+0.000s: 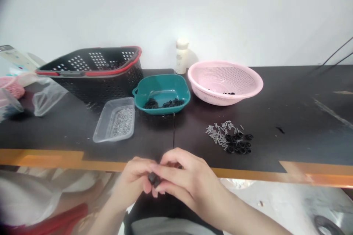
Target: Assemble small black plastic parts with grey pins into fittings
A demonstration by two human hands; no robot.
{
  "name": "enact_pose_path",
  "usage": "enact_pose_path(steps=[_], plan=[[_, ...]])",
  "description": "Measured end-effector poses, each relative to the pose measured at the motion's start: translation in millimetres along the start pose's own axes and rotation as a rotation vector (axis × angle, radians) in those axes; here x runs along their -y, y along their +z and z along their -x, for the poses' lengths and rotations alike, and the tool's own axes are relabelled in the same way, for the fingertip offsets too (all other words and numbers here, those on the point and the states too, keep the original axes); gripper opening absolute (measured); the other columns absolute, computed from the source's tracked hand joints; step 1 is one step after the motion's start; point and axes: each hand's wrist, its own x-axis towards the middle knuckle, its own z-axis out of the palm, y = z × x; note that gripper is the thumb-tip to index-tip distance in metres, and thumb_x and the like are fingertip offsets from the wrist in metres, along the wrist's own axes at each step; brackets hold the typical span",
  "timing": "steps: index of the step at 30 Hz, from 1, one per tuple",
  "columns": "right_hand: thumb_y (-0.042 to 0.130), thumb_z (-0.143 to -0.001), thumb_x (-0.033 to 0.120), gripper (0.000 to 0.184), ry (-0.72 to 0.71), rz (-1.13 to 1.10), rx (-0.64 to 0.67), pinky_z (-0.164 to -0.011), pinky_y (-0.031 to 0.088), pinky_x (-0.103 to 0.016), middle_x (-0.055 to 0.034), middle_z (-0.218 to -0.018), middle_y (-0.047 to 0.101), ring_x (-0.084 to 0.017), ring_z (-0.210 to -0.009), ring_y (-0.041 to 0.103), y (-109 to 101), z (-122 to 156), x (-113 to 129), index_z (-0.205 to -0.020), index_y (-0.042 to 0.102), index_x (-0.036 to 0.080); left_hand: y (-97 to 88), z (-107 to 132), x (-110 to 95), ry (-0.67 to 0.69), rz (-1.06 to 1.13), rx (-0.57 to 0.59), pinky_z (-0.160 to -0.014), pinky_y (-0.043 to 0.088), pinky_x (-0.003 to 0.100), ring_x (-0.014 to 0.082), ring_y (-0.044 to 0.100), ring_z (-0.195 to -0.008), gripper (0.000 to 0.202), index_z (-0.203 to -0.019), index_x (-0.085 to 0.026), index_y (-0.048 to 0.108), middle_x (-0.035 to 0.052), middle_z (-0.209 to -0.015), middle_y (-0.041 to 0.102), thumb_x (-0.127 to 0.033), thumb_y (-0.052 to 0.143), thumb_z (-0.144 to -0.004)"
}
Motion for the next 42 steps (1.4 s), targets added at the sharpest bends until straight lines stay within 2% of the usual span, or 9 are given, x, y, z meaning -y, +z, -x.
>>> enact_pose_path(steps=[7, 14, 21, 24, 29, 32, 35, 40, 42], plan=[[0.071, -0.085, 0.023, 0.031, 0.041, -0.098, -0.022, -0.073, 0.053, -0.026, -0.0041, -0.095, 0.066, -0.016, -0.083, 0.064, -5.0, -6.6, -2.9, -0.115, 0.072, 0.035, -1.8, -3.4, 4.2, 0.084, -0.115, -0.006, -0.054, 0.040, 0.021, 0.0104, 0.052, -0.051, 0.061, -0.052, -0.013, 0.061, 0.0031, -0.051, 0.057, -0.064, 0.053, -0.085], [0.077, -0.079, 0.028, 0.016, 0.196, -0.451, -0.029, -0.060, 0.051, -0.023, -0.0003, -0.074, 0.061, -0.012, -0.064, 0.060, 0.9, -8.7, -10.7, -0.095, 0.078, 0.025, 2.5, -0.9, 15.3, -0.092, 0.175, 0.155, -0.046, 0.041, 0.019, 0.0084, 0.048, -0.042, 0.060, -0.066, -0.013, 0.056, -0.0015, -0.045, 0.049, -0.071, 0.050, -0.083], [0.074, -0.082, 0.030, 0.013, 0.018, -0.356, -0.105, -0.055, 0.046, -0.022, -0.0005, -0.067, 0.062, -0.010, -0.058, 0.057, 10.4, -10.4, -18.7, -0.081, 0.072, 0.017, 1.5, 0.7, 18.7, -0.190, 0.339, 0.226, -0.036, 0.036, 0.014, 0.0067, 0.048, -0.038, 0.061, -0.069, -0.012, 0.056, -0.0029, -0.045, 0.047, -0.072, 0.056, -0.078], [0.069, -0.086, 0.028, 0.012, -0.045, -0.273, -0.144, -0.056, 0.046, -0.022, 0.0000, -0.068, 0.059, -0.011, -0.060, 0.055, 15.1, -10.6, -23.5, -0.082, 0.067, 0.017, 2.0, -0.5, 24.0, -0.204, 0.420, 0.211, -0.037, 0.044, 0.015, 0.0059, 0.046, -0.037, 0.057, -0.078, -0.010, 0.061, -0.0055, -0.044, 0.045, -0.067, 0.060, -0.079], [0.060, -0.092, 0.031, 0.014, -0.020, -0.179, -0.057, -0.062, 0.049, -0.024, -0.0013, -0.076, 0.056, -0.013, -0.068, 0.056, 14.7, -12.1, -24.6, -0.091, 0.064, 0.018, 6.0, -1.7, 36.4, -0.190, 0.599, 0.202, -0.035, 0.048, 0.018, 0.0048, 0.040, -0.033, 0.054, -0.074, -0.012, 0.057, -0.0092, -0.044, 0.036, -0.066, 0.061, -0.079], [0.058, -0.094, 0.029, 0.016, 0.032, -0.101, 0.002, -0.067, 0.050, -0.025, -0.0040, -0.084, 0.060, -0.014, -0.074, 0.058, 9.8, -13.4, -18.9, -0.103, 0.065, 0.018, 3.5, 0.6, 39.1, -0.174, 0.582, 0.201, -0.034, 0.046, 0.017, 0.0057, 0.043, -0.033, 0.056, -0.063, -0.015, 0.046, -0.0076, -0.044, 0.038, -0.067, 0.055, -0.083], [0.061, -0.093, 0.029, 0.025, 0.000, -0.042, 0.005, -0.070, 0.050, -0.027, -0.0056, -0.089, 0.063, -0.016, -0.079, 0.059, 8.0, -13.1, -12.6, -0.115, 0.065, 0.020, -2.8, 6.0, 34.8, -0.195, 0.498, 0.183, -0.037, 0.043, 0.016, 0.0072, 0.049, -0.038, 0.052, -0.067, -0.015, 0.047, -0.0051, -0.048, 0.045, -0.063, 0.051, -0.088], [0.071, -0.085, 0.027, 0.009, 0.048, -0.181, -0.064, -0.059, 0.047, -0.023, -0.0010, -0.075, 0.059, -0.012, -0.066, 0.056, 11.1, -12.4, -5.4, -0.087, 0.070, 0.019, -6.0, 16.5, 21.4, -0.243, 0.324, 0.160, -0.048, 0.039, 0.019, 0.0098, 0.054, -0.049, 0.052, -0.093, -0.012, 0.059, -0.0024, -0.056, 0.052, -0.062, 0.044, -0.092], [0.072, -0.084, 0.026, 0.012, 0.091, -0.222, -0.043, -0.058, 0.046, -0.021, 0.0000, -0.071, 0.058, -0.011, -0.063, 0.056, 10.1, -14.3, -2.5, -0.077, 0.067, 0.017, -3.9, 18.7, 17.8, -0.236, 0.276, 0.115, -0.053, 0.040, 0.021, 0.0098, 0.052, -0.053, 0.054, -0.096, -0.011, 0.061, -0.0018, -0.060, 0.052, -0.063, 0.044, -0.091]])
